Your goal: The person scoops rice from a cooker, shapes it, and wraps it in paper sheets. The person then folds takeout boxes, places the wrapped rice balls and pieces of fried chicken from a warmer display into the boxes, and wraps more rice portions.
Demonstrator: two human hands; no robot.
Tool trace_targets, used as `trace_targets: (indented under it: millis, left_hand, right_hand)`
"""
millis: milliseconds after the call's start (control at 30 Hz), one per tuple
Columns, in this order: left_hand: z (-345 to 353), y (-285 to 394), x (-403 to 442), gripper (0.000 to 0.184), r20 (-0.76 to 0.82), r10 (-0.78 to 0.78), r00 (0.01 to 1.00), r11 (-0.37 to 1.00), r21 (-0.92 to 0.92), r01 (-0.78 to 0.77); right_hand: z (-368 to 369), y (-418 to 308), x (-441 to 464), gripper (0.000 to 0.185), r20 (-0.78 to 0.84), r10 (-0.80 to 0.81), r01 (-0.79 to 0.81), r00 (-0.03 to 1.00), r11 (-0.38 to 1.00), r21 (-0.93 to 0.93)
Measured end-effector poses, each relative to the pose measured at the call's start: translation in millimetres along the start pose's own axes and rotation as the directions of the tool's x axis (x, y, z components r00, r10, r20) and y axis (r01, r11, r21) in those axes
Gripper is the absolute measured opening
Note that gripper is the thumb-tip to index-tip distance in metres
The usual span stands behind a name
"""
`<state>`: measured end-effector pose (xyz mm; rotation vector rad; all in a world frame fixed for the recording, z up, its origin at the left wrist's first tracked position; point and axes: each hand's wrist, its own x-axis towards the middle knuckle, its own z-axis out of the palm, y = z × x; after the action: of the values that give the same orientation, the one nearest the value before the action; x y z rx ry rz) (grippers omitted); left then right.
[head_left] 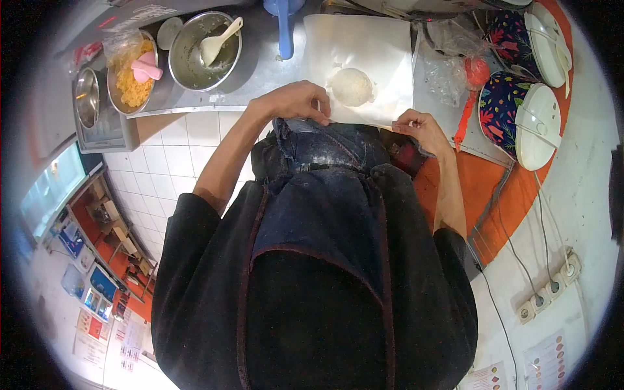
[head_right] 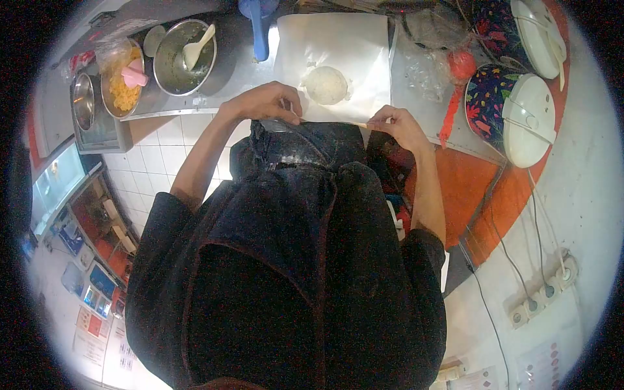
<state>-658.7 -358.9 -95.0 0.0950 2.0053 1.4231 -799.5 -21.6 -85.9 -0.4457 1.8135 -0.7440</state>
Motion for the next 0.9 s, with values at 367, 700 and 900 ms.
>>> trace_targets:
  millis: [367,700,900]
  left_hand:
    - [9.1,-14.9,5.9,0.017,0.076,0.041,0.996,0.996,-0.084,-0.034]
    - [4.3,-5.9,4.0,0.022,0.143,-0.081,0.986,0.997,0.003,0.081]
    - [11.5,4.5,-1.7,0.030,-0.118,-0.058,0.991,0.994,0.088,0.069]
  right_hand:
    - [5.6,10.5,-3.7,0.014,0.008,-0.071,0.071,0.997,0.997,0.001]
    - [14.3,1.4,-7.6,0.026,-0.055,-0.057,0.055,0.997,0.998,-0.026]
    - [60.5,-33.4,0.3,0.054,-0.176,-0.507,0.377,0.844,0.794,-0.477]
